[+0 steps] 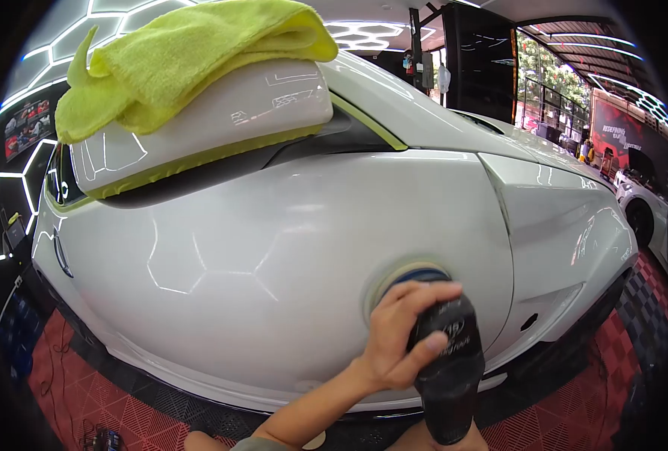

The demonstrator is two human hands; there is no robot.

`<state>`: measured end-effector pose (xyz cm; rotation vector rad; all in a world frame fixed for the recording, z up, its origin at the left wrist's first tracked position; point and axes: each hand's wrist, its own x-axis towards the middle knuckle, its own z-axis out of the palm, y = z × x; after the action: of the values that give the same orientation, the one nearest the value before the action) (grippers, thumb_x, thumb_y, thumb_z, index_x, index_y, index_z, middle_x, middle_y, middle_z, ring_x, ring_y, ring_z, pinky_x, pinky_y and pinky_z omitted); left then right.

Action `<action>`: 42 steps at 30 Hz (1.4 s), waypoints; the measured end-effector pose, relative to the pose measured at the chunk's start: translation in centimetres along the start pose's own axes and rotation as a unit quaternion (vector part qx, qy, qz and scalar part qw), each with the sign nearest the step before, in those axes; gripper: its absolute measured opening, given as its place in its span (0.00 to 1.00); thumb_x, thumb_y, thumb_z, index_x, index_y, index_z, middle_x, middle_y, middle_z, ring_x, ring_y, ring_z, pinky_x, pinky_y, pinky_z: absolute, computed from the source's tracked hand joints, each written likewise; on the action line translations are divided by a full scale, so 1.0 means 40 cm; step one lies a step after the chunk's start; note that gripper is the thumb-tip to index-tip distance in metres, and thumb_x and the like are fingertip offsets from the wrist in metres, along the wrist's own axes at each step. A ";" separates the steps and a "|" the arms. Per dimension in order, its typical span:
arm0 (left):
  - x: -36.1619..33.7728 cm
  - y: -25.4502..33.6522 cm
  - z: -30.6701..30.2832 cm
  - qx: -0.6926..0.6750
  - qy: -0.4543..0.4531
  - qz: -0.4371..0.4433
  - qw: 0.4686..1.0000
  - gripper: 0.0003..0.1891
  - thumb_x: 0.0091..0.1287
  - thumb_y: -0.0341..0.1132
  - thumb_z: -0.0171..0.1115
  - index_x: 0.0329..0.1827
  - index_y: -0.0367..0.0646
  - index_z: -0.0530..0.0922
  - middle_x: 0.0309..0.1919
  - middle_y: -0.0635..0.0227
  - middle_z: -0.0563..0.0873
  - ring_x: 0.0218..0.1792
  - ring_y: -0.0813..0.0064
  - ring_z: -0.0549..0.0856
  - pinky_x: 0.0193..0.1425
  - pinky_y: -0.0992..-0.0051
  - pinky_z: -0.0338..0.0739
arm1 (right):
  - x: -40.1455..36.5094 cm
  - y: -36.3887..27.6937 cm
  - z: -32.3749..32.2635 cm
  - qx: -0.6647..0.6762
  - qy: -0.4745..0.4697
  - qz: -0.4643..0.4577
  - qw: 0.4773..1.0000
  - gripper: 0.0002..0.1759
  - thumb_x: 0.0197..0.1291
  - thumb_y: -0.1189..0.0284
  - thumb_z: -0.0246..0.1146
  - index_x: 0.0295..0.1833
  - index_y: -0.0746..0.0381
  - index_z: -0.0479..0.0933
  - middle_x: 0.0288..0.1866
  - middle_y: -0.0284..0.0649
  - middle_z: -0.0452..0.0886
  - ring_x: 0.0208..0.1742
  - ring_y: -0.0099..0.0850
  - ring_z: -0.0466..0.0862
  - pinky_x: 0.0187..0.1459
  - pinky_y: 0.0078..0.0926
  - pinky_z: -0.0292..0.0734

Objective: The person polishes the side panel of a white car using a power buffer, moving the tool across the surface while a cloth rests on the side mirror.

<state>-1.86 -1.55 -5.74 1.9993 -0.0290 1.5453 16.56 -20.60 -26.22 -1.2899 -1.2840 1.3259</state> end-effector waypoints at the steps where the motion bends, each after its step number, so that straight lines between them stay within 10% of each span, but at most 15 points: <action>1: -0.027 -0.007 -0.004 0.034 0.001 0.060 0.998 0.26 0.66 0.43 0.56 0.62 0.34 0.73 0.49 0.56 0.86 0.47 0.55 0.85 0.63 0.61 0.69 | -0.004 0.015 0.005 -0.011 -0.017 0.013 1.000 0.56 0.50 0.59 0.74 0.80 0.49 0.48 0.72 0.39 0.65 0.69 0.23 0.64 0.71 0.41 0.57; 14: 0.179 0.007 -0.071 0.008 0.082 0.086 0.993 0.22 0.71 0.44 0.54 0.63 0.42 0.72 0.40 0.54 0.83 0.41 0.55 0.82 0.50 0.64 0.73 | 0.024 -0.245 -0.045 -0.013 0.090 -0.005 0.996 0.51 0.31 0.76 0.80 0.66 0.70 0.64 0.57 0.43 0.78 0.59 0.34 0.78 0.61 0.33 0.72; 19: 0.291 -0.006 -0.084 -0.083 0.097 0.046 0.991 0.19 0.72 0.45 0.52 0.61 0.46 0.74 0.29 0.60 0.82 0.32 0.65 0.83 0.42 0.70 0.74 | 0.055 -0.388 0.011 0.029 0.125 -0.095 0.987 0.29 0.39 0.87 0.72 0.51 0.73 0.70 0.25 0.38 0.79 0.20 0.26 0.81 0.21 0.23 0.77; 23: 0.302 0.002 -0.102 -0.126 0.088 0.036 0.987 0.18 0.72 0.45 0.53 0.60 0.47 0.74 0.27 0.61 0.82 0.30 0.69 0.83 0.40 0.71 0.74 | 0.079 -0.389 0.016 0.039 0.130 -0.118 0.984 0.29 0.38 0.87 0.72 0.50 0.72 0.70 0.25 0.38 0.80 0.19 0.25 0.81 0.21 0.23 0.76; 28: 0.174 0.043 -0.105 0.018 0.067 0.026 0.997 0.20 0.71 0.43 0.54 0.62 0.45 0.74 0.37 0.60 0.85 0.38 0.61 0.83 0.48 0.68 0.74 | 0.045 -0.136 -0.031 -0.018 0.132 -0.058 0.989 0.44 0.34 0.79 0.77 0.61 0.72 0.66 0.49 0.47 0.81 0.49 0.36 0.83 0.53 0.37 0.78; 35: -0.098 0.028 -0.126 0.003 0.067 0.068 0.995 0.23 0.67 0.42 0.55 0.61 0.35 0.74 0.43 0.54 0.86 0.45 0.55 0.85 0.57 0.62 0.73 | -0.023 -0.024 0.098 -0.194 0.114 -0.083 0.971 0.59 0.47 0.60 0.77 0.79 0.60 0.48 0.70 0.45 0.67 0.68 0.36 0.71 0.69 0.48 0.62; 42: -0.135 0.053 -0.177 -0.018 0.127 0.076 0.989 0.23 0.67 0.42 0.53 0.60 0.35 0.74 0.43 0.49 0.88 0.47 0.56 0.87 0.59 0.62 0.72 | -0.003 -0.120 0.087 -0.145 0.071 -0.035 0.986 0.55 0.37 0.69 0.78 0.71 0.66 0.57 0.63 0.45 0.73 0.61 0.35 0.74 0.64 0.41 0.67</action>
<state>-10.54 -1.80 -8.62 1.7936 -0.1079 1.8737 12.77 -20.61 -21.68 -1.4942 -1.4446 1.0036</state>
